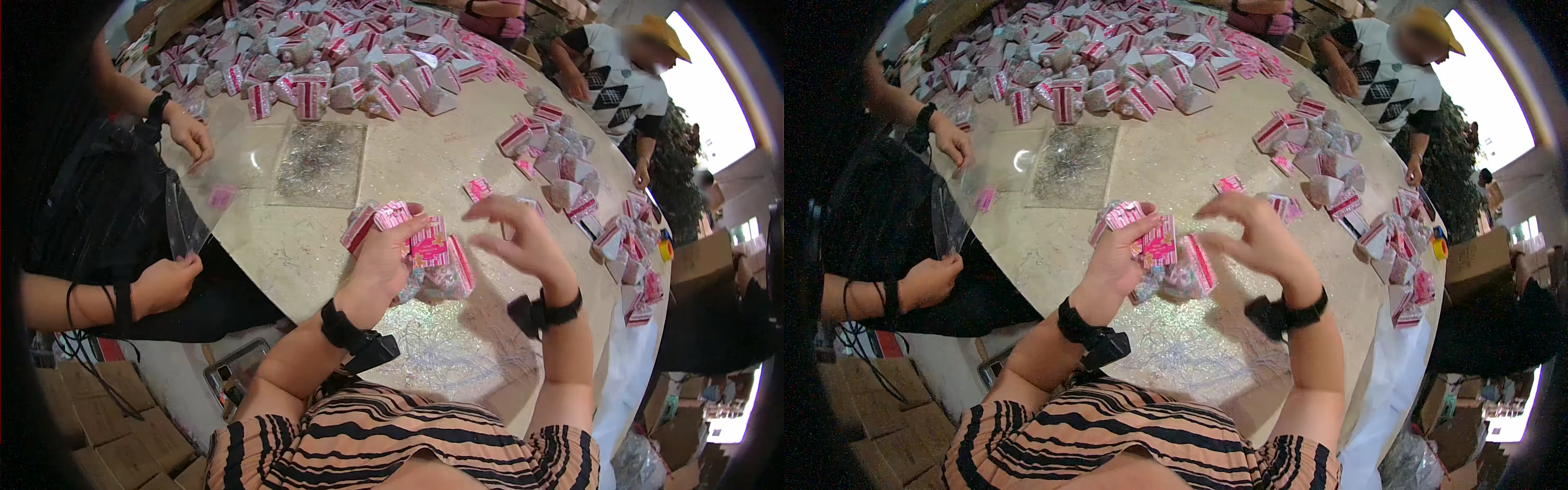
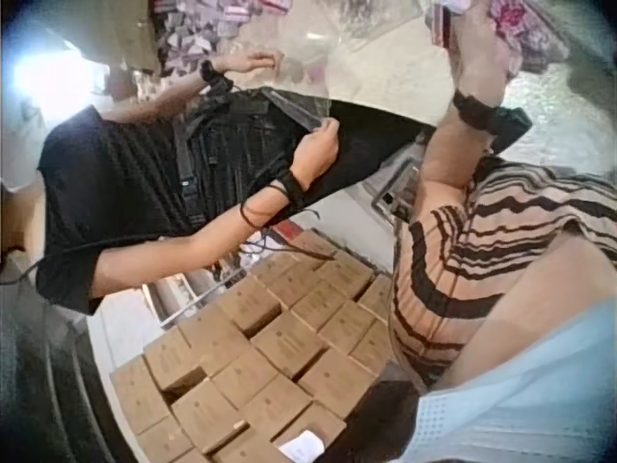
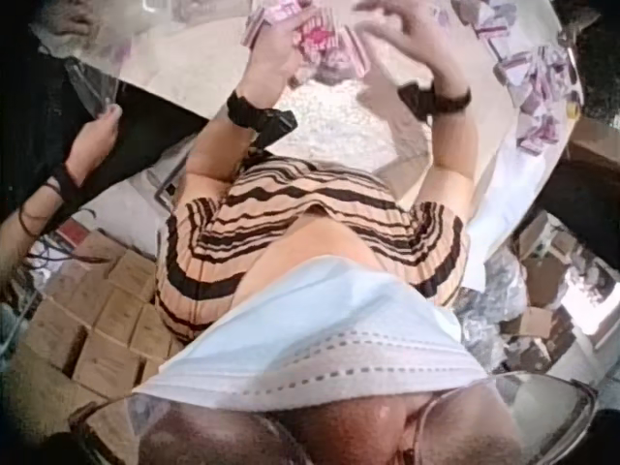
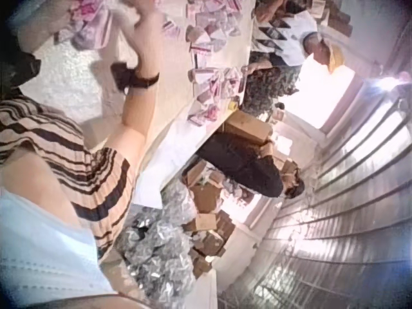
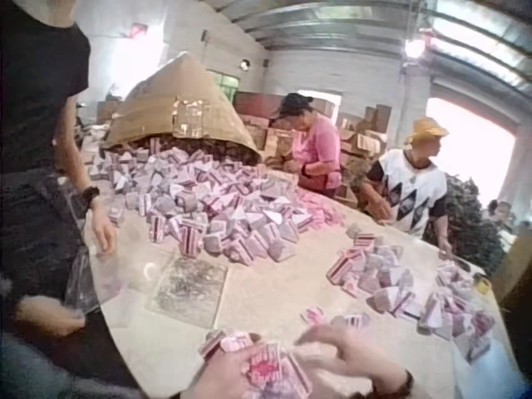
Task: Packaging decorative bows into small pink and white boxes on a manufacturing assembly table.
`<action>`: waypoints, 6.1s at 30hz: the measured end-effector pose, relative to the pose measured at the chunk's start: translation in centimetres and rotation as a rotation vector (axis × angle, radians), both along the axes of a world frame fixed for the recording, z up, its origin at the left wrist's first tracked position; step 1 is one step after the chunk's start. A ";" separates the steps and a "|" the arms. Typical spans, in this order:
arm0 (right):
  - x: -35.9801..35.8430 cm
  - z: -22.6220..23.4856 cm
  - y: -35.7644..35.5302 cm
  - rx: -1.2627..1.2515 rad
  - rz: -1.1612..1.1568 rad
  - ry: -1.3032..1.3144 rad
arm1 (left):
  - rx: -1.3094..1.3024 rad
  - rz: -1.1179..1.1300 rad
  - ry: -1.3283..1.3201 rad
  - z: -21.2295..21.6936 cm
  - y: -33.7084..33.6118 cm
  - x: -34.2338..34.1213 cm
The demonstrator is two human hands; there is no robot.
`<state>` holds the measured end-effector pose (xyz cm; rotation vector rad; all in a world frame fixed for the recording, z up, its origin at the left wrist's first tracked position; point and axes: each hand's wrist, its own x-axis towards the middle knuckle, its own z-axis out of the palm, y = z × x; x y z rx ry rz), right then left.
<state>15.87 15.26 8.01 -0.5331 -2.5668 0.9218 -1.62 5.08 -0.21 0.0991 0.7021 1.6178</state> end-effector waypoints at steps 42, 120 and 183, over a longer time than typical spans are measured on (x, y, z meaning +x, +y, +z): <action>5.7 6.6 3.5 -0.323 -0.260 0.348 | 0.197 0.118 0.809 5.4 -0.9 3.9; 9.7 -9.5 7.8 0.073 -0.690 -0.106 | 0.236 -0.227 0.438 3.8 2.0 5.0; 6.5 -5.4 -0.6 -1.145 0.234 0.640 | 0.534 -0.166 0.808 1.5 2.9 3.6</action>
